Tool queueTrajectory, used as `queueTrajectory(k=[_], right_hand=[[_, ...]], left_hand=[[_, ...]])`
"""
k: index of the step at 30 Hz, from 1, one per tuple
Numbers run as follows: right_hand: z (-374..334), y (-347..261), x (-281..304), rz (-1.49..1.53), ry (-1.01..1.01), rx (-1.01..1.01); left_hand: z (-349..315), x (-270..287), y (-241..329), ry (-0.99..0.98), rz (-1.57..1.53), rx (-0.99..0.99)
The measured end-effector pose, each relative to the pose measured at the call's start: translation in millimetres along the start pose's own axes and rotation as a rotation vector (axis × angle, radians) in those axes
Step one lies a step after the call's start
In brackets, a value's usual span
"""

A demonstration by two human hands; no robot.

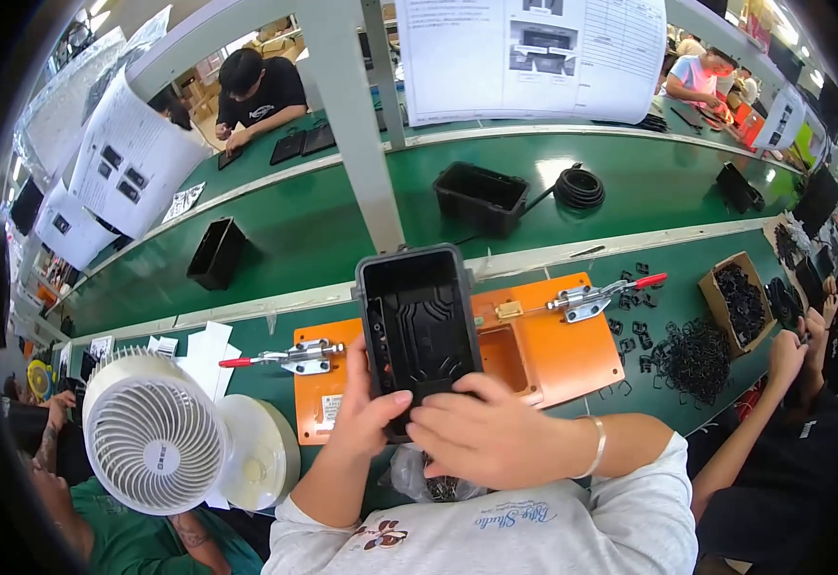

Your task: Assembling small plastic components into a housing using a manual clamping fixture on a production line.

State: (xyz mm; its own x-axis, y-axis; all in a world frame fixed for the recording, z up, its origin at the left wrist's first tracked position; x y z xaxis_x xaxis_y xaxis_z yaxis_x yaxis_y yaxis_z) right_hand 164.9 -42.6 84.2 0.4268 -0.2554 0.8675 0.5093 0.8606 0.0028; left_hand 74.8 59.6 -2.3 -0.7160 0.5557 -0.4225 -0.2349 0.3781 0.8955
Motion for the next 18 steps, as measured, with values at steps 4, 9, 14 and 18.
queueTrajectory(k=[4, 9, 14, 18], right_hand=[[-20, 26, 56, -0.314, 0.107, -0.1], [-22, 45, 40, -0.225, 0.084, -0.295], [-73, 58, 27, 0.446, 0.737, -0.616], [-66, 53, -21, 0.646, 0.608, -0.757]], left_hand=[[-6, 16, 23, -0.152, -0.087, -0.004], [-9, 4, 22, -0.36, -0.045, 0.075], [-10, 9, 12, 0.037, -0.074, -0.169], [-18, -12, 0, 0.1, 0.183, -0.496]])
Point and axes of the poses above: each hand's wrist, its own z-axis towards the middle knuckle, its own x-axis out of the back of the hand, y = z × x, the point moved 7 cm from there along z, towards the middle knuckle, and after that the axes turned 14 degrees about x, right-handed, at the moved point
